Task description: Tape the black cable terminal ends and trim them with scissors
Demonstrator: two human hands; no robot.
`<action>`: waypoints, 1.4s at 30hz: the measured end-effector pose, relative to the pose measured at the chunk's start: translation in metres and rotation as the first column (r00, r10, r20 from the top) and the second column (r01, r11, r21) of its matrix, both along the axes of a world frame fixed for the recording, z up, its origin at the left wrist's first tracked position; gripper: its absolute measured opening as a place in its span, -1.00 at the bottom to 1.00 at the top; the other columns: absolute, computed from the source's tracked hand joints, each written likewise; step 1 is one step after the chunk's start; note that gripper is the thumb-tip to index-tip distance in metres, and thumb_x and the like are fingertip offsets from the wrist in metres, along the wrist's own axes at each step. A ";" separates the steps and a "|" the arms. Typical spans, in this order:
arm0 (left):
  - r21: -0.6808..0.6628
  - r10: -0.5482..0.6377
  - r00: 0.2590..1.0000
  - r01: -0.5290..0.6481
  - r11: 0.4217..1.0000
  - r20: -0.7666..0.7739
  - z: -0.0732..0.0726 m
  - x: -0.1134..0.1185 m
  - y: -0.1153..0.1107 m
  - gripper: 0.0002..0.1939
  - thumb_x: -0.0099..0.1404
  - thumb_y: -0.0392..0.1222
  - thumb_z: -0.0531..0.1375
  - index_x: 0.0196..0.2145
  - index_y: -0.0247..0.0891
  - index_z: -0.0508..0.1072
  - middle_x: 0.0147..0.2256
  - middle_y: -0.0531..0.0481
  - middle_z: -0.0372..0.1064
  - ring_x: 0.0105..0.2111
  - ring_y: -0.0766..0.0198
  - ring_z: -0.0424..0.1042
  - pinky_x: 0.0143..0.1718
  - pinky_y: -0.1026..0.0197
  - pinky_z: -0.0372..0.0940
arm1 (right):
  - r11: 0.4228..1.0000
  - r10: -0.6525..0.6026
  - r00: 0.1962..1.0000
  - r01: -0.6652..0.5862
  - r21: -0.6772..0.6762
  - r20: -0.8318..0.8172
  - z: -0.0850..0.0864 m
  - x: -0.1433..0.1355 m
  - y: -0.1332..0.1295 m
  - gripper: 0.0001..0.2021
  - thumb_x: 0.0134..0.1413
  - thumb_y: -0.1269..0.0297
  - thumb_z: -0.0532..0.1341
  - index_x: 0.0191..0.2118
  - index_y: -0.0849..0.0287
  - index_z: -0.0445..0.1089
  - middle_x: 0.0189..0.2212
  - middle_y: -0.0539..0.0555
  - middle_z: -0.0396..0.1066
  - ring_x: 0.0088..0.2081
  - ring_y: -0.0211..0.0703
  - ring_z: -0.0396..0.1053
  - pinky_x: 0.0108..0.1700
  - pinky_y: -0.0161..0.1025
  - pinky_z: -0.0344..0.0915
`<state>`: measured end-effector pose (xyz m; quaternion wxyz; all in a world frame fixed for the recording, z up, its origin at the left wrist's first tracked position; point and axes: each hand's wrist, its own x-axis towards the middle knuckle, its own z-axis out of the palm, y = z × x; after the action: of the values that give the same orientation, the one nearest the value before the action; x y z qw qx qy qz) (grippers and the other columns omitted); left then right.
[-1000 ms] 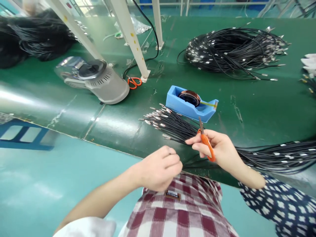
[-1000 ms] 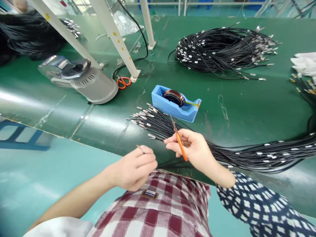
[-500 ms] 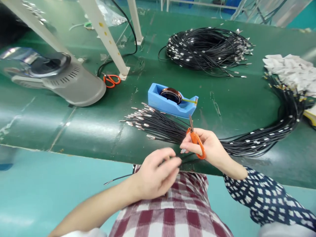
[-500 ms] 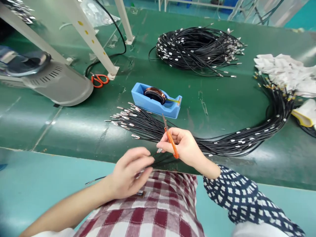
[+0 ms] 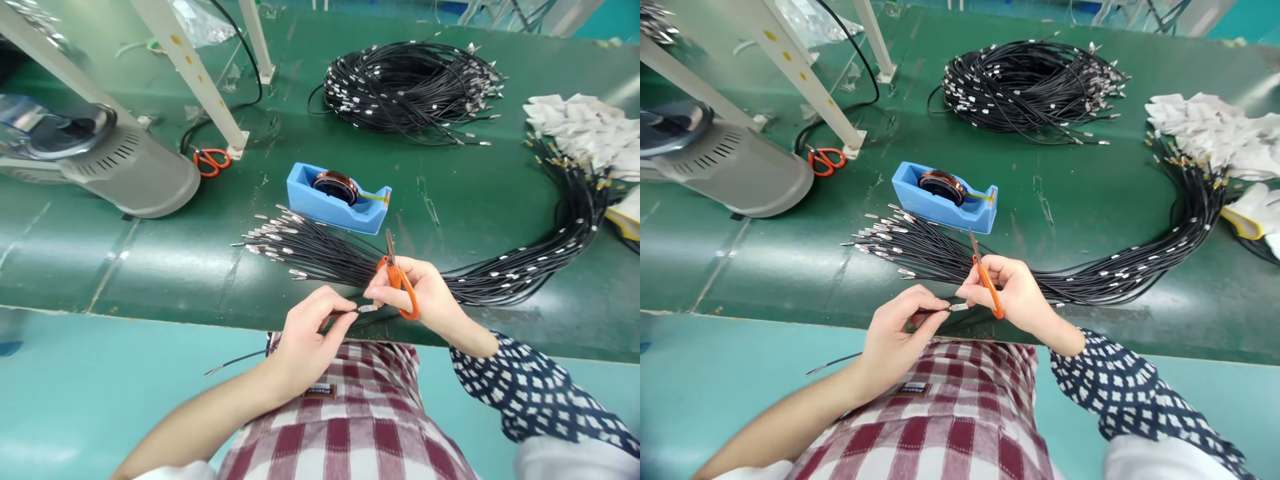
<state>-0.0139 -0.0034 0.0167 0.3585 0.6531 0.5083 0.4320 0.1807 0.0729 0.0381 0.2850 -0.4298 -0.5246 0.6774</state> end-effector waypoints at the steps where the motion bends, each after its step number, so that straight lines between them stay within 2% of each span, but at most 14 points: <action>1: 0.036 -0.003 1.000 0.003 0.999 -0.019 -0.001 0.000 0.000 -0.91 0.32 -0.37 0.20 -0.24 -0.24 0.47 -0.38 0.03 0.38 -0.40 0.36 0.36 -0.42 0.31 0.28 | 1.000 -0.002 1.000 0.002 -0.002 0.007 0.000 0.001 0.000 -0.75 -0.12 0.19 0.45 -0.43 0.19 0.41 -0.51 -0.02 0.49 -0.50 -0.26 0.43 -0.39 -0.31 0.38; 5: 0.157 0.000 0.997 0.011 0.988 -0.075 -0.004 0.002 0.001 -0.88 0.31 -0.40 0.21 -0.22 -0.24 0.45 -0.38 0.01 0.39 -0.37 0.33 0.37 -0.37 0.27 0.31 | 1.000 0.001 1.000 -0.002 0.018 0.022 0.001 0.005 -0.003 -0.76 -0.11 0.21 0.45 -0.42 0.18 0.40 -0.46 0.01 0.51 -0.48 -0.26 0.43 -0.37 -0.31 0.39; 11: 0.210 0.007 0.993 0.018 0.978 -0.117 -0.003 0.002 0.004 -0.90 0.33 -0.39 0.19 -0.23 -0.24 0.44 -0.40 0.00 0.39 -0.38 0.30 0.38 -0.37 0.25 0.32 | 0.997 0.060 0.988 -0.065 0.031 0.140 0.000 0.015 -0.004 -0.70 -0.08 0.08 0.42 -0.42 0.18 0.37 -0.50 0.00 0.45 -0.52 -0.28 0.35 -0.44 -0.31 0.33; 14: 0.206 -0.003 0.993 0.027 0.978 -0.117 -0.002 0.001 0.006 -0.90 0.33 -0.39 0.18 -0.23 -0.25 0.44 -0.40 -0.01 0.39 -0.37 0.31 0.38 -0.34 0.25 0.33 | 0.970 0.095 0.949 -0.156 0.185 0.301 0.002 0.025 -0.002 -0.72 -0.01 0.07 0.37 -0.42 0.17 0.38 -0.52 -0.02 0.41 -0.51 -0.28 0.29 -0.45 -0.32 0.24; 16: 0.205 -0.014 0.993 0.039 0.978 -0.119 -0.001 0.001 0.007 -0.90 0.34 -0.40 0.18 -0.23 -0.26 0.44 -0.39 -0.01 0.40 -0.37 0.31 0.37 -0.32 0.26 0.33 | 0.908 0.094 0.895 -0.256 0.331 0.437 0.005 0.031 -0.001 -0.72 0.04 0.05 0.34 -0.40 0.17 0.39 -0.50 0.00 0.43 -0.47 -0.25 0.31 -0.39 -0.30 0.22; 19: 0.230 -0.025 0.986 0.063 0.971 -0.168 0.001 0.000 0.009 -0.90 0.37 -0.38 0.14 -0.23 -0.27 0.43 -0.39 -0.02 0.42 -0.38 0.32 0.38 -0.32 0.26 0.33 | 0.764 0.043 0.810 -0.404 0.503 0.585 0.011 0.037 -0.001 -0.68 0.09 -0.02 0.29 -0.34 0.18 0.40 -0.45 0.03 0.47 -0.44 -0.23 0.33 -0.32 -0.26 0.20; 21: 0.256 -0.031 0.966 0.099 0.962 -0.257 0.002 -0.001 0.011 -0.89 0.40 -0.36 0.10 -0.23 -0.28 0.43 -0.41 -0.03 0.42 -0.42 0.31 0.38 -0.36 0.26 0.32 | 0.675 0.007 0.770 -0.475 0.565 0.638 0.017 0.040 -0.002 -0.63 0.09 -0.08 0.28 -0.31 0.18 0.41 -0.49 0.00 0.45 -0.48 -0.27 0.31 -0.32 -0.26 0.16; 25: 0.265 -0.059 0.891 0.197 0.944 -0.450 0.006 -0.002 0.013 -0.79 0.45 -0.30 0.01 -0.27 -0.28 0.42 -0.48 0.00 0.39 -0.49 0.31 0.34 -0.43 0.26 0.28 | 0.561 -0.028 0.679 -0.597 0.574 0.733 0.030 0.046 -0.002 -0.66 0.10 -0.07 0.28 -0.41 0.14 0.41 -0.63 -0.10 0.37 -0.57 -0.35 0.26 -0.34 -0.27 0.06; 30: 0.183 -0.137 0.833 0.273 0.944 -0.536 0.011 -0.002 0.017 -0.73 0.46 -0.28 -0.02 -0.33 -0.27 0.41 -0.48 0.00 0.41 -0.48 0.30 0.37 -0.41 0.26 0.28 | 0.427 -0.037 0.542 -0.751 0.503 0.840 0.044 0.052 0.001 -0.65 0.20 0.04 0.20 -0.53 0.14 0.36 -0.66 -0.11 0.38 -0.63 -0.37 0.18 -0.35 -0.24 -0.02; 34: 0.155 -0.167 0.819 0.296 0.943 -0.549 0.013 -0.002 0.019 -0.73 0.47 -0.28 -0.02 -0.35 -0.28 0.41 -0.47 0.00 0.41 -0.47 0.28 0.38 -0.41 0.25 0.28 | 0.359 -0.026 0.481 -0.813 0.457 0.876 0.045 0.051 0.004 -0.66 0.21 0.12 0.18 -0.55 0.14 0.33 -0.67 -0.10 0.38 -0.64 -0.35 0.15 -0.36 -0.22 -0.06; 42: 0.139 -0.185 0.823 0.303 0.943 -0.537 0.013 -0.004 0.018 -0.73 0.47 -0.27 -0.02 -0.34 -0.27 0.41 -0.47 0.00 0.41 -0.48 0.30 0.37 -0.41 0.26 0.27 | 0.326 -0.012 0.454 -0.841 0.433 0.891 0.041 0.046 0.008 -0.68 0.24 0.17 0.14 -0.52 0.12 0.38 -0.68 -0.09 0.37 -0.66 -0.33 0.11 -0.36 -0.22 -0.07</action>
<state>-0.0176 0.0145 0.0300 0.1877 0.8400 0.4468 0.2441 0.2263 0.0806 0.0795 -0.0163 -0.2890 -0.9509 0.1093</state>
